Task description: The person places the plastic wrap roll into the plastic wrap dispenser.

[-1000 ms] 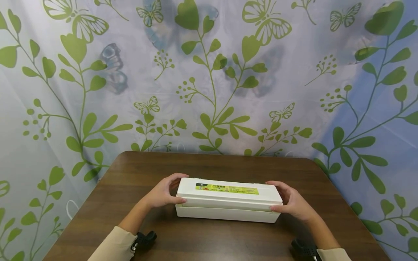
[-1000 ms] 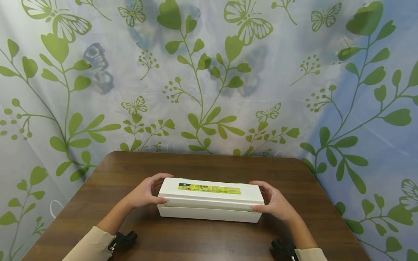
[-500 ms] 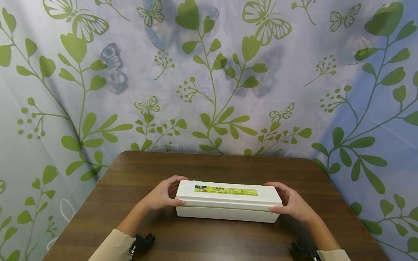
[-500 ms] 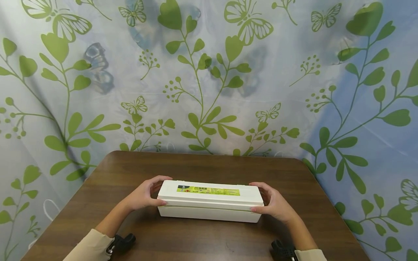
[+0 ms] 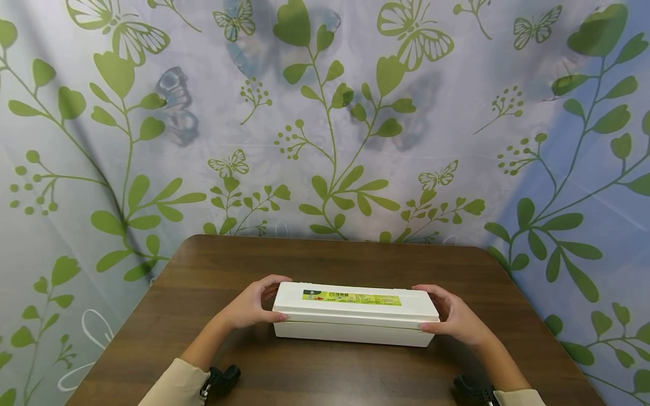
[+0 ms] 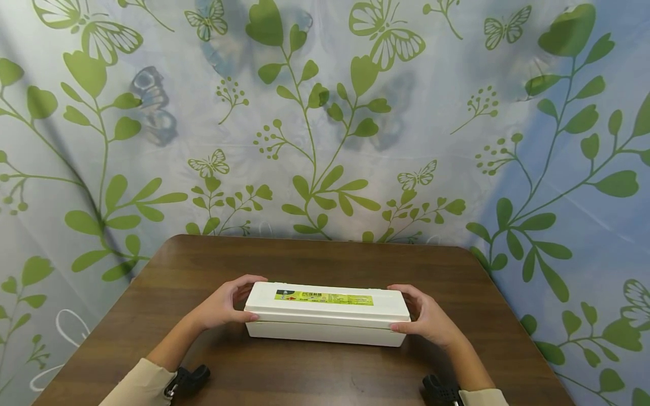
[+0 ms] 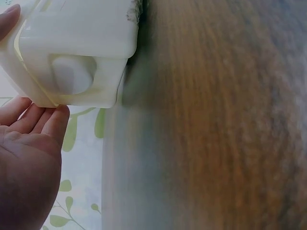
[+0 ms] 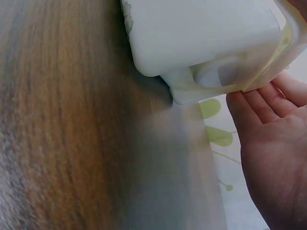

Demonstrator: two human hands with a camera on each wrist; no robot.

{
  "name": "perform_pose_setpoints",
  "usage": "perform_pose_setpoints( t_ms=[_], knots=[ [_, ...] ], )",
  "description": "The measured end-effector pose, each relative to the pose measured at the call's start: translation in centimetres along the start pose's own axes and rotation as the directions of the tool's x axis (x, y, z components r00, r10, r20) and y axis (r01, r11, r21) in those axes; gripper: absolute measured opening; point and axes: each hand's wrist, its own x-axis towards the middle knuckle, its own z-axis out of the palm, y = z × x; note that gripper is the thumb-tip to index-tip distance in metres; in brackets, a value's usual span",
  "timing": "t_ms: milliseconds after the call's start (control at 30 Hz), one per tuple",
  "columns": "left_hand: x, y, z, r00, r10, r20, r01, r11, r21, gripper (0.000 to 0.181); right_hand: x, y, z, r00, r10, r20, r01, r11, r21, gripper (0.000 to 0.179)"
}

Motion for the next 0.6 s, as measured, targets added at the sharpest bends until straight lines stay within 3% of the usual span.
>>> perform_pose_setpoints(
  t_ms=[333,600],
  knots=[
    [-0.13,-0.22,-0.13,1.000,-0.013,0.020,0.013,1.000,-0.001,0.074,0.09,0.04,-0.05,1.000,0.014,0.013,-0.014,1.000,0.003,0.074],
    [-0.19,-0.23,-0.19,1.000,-0.002,0.023,0.002,1.000,0.012,0.074,0.05,0.15,-0.24,0.999,-0.018,0.041,0.017,1.000,0.023,0.073]
  ],
)
